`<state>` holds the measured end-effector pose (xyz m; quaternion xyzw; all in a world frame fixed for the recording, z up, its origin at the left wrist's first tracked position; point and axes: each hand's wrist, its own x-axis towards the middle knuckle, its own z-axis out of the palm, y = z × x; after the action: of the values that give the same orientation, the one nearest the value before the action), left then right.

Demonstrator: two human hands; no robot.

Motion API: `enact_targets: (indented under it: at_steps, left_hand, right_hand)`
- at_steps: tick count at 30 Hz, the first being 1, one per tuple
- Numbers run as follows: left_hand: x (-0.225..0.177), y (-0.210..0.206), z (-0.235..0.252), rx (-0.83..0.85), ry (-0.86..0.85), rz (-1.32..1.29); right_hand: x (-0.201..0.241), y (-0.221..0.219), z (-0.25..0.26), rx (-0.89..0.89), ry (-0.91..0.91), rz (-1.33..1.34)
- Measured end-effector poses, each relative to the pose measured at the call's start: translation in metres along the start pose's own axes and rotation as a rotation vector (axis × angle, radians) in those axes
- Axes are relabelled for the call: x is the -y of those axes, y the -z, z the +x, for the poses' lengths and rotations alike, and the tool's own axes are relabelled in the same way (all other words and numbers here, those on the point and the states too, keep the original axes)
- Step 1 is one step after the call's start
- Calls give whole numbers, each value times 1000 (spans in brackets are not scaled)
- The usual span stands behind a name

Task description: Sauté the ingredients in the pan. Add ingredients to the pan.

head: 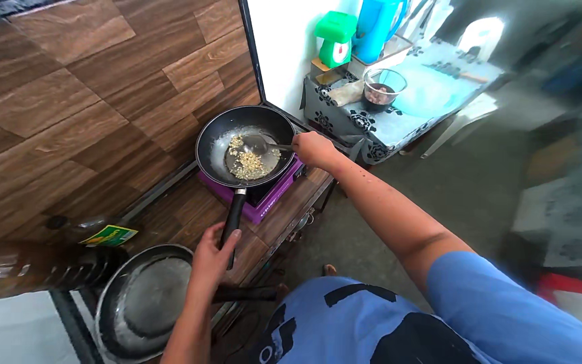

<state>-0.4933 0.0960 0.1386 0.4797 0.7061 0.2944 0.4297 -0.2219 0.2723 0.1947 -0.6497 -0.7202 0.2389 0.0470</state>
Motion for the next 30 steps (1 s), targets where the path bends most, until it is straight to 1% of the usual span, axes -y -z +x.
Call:
enact_targets:
  at_steps: [1,3,6,8,10,14,18,20,22,23,27,28,30]
  left_hand:
    - [-3,0,3,-8,-23,97]
    - [-10,-1,10,23,-26,245]
    - [-17,4,18,88,-7,362]
    - [-20,14,22,110,-24,431]
    - [-19,24,28,110,-43,473]
    - [-15,46,47,52,-44,559]
    - [-15,69,58,56,-44,584]
    - [-13,76,64,71,-30,585]
    - [-13,80,67,83,-25,585]
    - [-13,81,68,85,-21,586]
    - [-12,81,69,71,-29,612]
    - [-10,80,69,57,-43,639]
    - [-9,76,65,9,-65,727]
  right_hand:
    - [1,1,1,0,9,2]
    - [8,3,2,-37,-35,-19]
    - [15,3,6,-48,-102,-62]
    - [10,5,8,-19,-50,-56]
    - [5,9,10,-13,-6,-36]
    - [6,11,12,-60,-92,-71]
    - [-1,12,18,-28,9,-31]
    - [3,12,20,-63,-21,-36]
    - [10,10,23,-89,-75,-60]
    - [11,7,27,-78,-67,-66]
    - [3,-1,44,11,113,9]
    - [4,0,44,0,112,9]
    - [11,2,41,-48,30,-24]
